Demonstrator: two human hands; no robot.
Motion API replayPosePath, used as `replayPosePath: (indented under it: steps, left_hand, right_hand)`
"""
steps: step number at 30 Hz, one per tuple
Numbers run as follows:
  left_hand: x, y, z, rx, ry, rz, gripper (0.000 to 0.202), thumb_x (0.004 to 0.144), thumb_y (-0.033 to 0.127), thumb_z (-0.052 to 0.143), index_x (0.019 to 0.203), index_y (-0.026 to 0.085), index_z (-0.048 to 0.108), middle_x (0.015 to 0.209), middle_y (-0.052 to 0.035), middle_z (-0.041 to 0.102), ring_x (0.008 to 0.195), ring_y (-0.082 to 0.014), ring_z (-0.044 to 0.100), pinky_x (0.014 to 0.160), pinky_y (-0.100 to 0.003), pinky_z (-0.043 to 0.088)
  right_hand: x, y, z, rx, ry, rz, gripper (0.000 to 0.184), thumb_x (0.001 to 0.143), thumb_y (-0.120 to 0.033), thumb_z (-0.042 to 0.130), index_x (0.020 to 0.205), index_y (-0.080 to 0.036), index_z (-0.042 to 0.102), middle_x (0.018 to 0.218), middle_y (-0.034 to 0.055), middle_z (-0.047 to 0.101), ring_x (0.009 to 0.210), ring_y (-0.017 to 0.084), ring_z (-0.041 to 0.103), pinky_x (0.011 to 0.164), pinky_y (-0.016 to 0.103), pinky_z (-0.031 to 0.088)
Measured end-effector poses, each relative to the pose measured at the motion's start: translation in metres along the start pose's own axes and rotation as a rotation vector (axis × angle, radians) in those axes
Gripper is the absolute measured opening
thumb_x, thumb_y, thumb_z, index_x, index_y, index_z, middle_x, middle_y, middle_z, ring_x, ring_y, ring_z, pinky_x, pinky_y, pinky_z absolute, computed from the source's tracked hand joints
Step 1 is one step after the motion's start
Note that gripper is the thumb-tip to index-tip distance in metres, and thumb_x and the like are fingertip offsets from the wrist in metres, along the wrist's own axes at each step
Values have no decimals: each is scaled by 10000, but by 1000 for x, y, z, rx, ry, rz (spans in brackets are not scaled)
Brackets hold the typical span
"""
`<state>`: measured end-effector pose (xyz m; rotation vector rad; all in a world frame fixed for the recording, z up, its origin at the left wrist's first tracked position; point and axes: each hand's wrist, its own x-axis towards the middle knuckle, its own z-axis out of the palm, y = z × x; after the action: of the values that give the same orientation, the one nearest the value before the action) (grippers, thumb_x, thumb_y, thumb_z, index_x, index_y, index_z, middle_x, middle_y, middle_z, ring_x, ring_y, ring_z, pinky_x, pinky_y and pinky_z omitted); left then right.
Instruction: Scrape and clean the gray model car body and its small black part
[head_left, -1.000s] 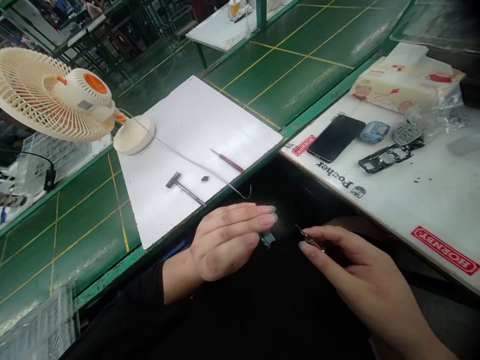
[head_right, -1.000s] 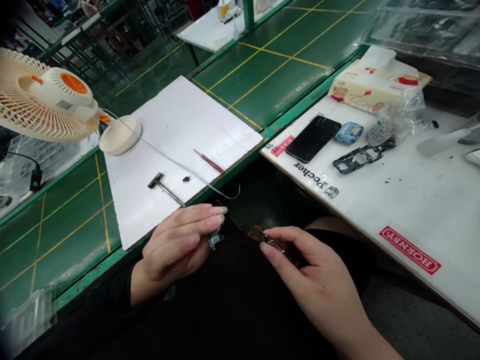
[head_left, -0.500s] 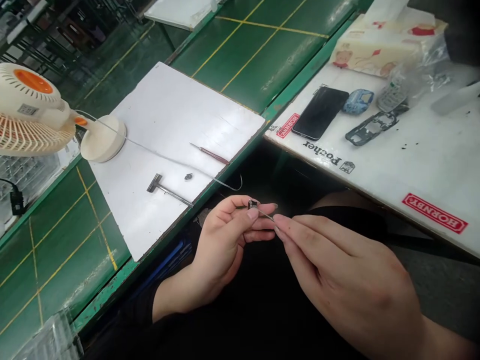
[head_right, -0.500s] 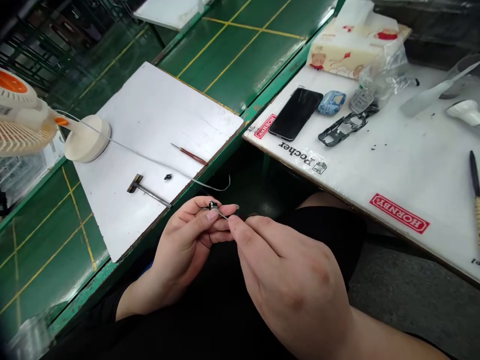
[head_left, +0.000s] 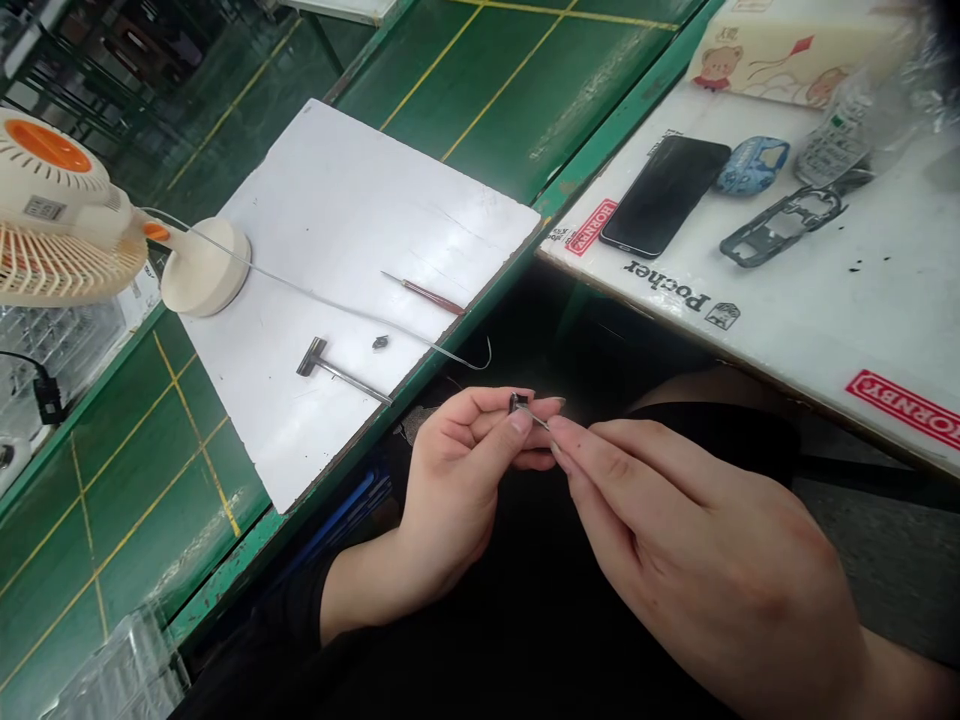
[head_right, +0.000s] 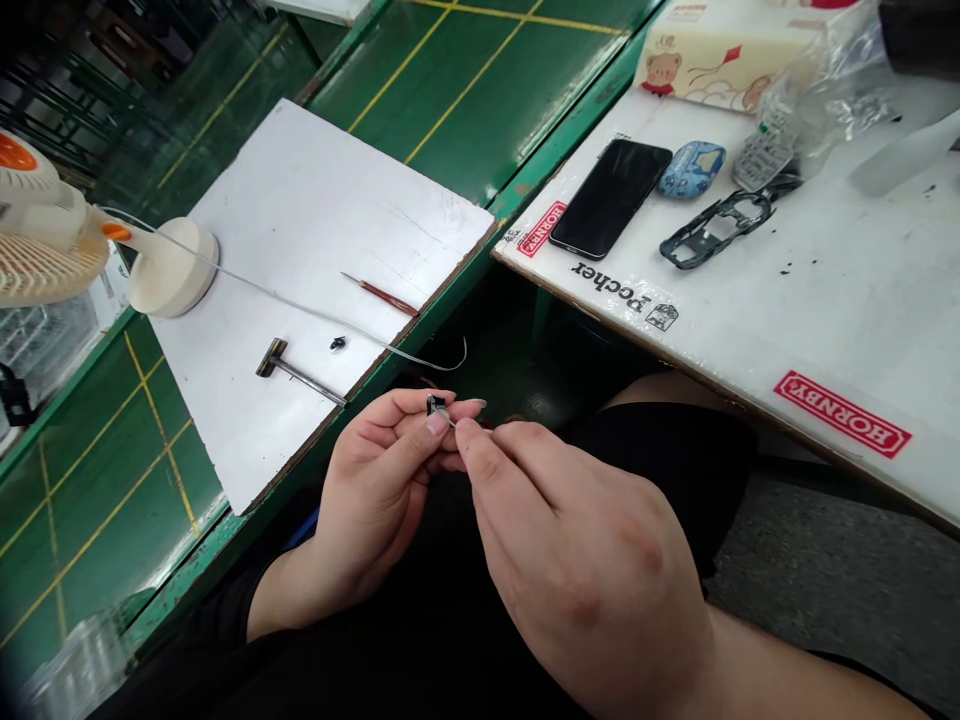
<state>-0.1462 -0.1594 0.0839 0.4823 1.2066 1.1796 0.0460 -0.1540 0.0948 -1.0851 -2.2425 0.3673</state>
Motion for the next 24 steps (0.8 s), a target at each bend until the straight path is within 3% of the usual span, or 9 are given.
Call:
replayPosePath:
  steps: [7,14,20,22,24]
  left_hand:
    - [-2,-1,2,-15,6,9,190,1029,292,952,1143,174,855,1190,-114,948,896,-186,897,832,-288,745]
    - [-3,-3,1,-22,5,2,211,1016,309,970,1141,187,851,1188,-103,949,947,-207,910,821,-287,744]
    - [-1,-6,1,0,17,-6,242,1012,324,970,1145,174,834,1206,-127,946,960,-231,919,822,-308,746]
    - [0,-7,-1,21,21,14,236,1023,329,961,1162,183,837,1198,-116,947,978,-237,927,807,-294,741]
    - [0,-8,-5,110,23,91,206,1051,333,932,1186,197,860,1189,-103,947,960,-225,927,783,-276,732]
  right_hand:
    - [3,-1,3,-8,23,5,312,1067,-6,705,1349,-63,824,1139,149,890,962,246,874,756,312,714]
    - [1,-2,0,30,36,2,346,1070,-3,690,1385,-70,818,1140,147,892,1017,259,886,842,316,740]
    - [-1,-2,2,-1,38,11,335,1078,-22,699,1374,-128,815,1124,108,889,966,232,874,792,302,713]
    - [-5,7,0,-4,38,53,336,1092,-62,711,1400,-163,800,1167,95,889,987,234,873,813,313,703]
    - [-8,21,-6,31,55,190,283,1135,-163,708,1396,-232,793,1187,66,886,989,234,865,843,328,694]
